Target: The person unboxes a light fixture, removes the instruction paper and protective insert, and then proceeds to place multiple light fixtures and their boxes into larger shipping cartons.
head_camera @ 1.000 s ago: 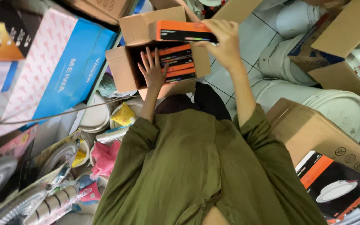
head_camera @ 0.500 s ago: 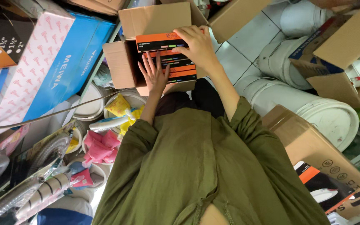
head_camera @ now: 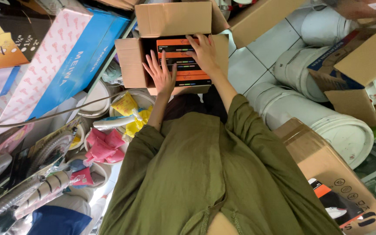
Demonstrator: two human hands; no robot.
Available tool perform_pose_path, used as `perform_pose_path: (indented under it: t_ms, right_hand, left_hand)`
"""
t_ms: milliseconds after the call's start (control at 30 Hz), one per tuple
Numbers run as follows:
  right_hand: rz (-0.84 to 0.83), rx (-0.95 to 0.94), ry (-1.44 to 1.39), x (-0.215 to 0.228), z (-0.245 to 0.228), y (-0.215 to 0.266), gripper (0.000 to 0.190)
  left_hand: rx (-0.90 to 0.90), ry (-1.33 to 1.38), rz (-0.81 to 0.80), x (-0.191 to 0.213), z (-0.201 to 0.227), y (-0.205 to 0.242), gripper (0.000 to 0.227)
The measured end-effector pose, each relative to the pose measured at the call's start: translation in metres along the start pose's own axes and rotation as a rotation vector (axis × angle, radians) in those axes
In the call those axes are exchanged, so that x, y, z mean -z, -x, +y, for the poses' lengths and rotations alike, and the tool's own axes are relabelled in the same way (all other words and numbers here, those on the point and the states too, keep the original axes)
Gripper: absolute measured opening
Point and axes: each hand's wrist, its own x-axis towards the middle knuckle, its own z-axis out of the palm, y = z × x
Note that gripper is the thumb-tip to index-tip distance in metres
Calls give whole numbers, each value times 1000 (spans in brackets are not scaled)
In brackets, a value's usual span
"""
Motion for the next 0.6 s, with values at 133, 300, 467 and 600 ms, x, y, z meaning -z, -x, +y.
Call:
perform_pose_path:
  t_ms: [133, 300, 467, 600]
  right_hand:
    - [14, 26, 151, -10, -5, 17, 78]
    - [90, -40, 259, -23, -24, 54, 86]
    - [55, -83, 264, -26, -20, 48, 81]
    - [6, -97, 248, -27, -17, 44, 80]
  left_hand:
    - [-24, -122, -185, 2, 0, -25, 69]
    - [-11, 9, -174, 2, 3, -28, 71]
    - [25, 117, -218, 0, 4, -35, 70]
    - [-19, 80, -193, 3, 2, -41, 72]
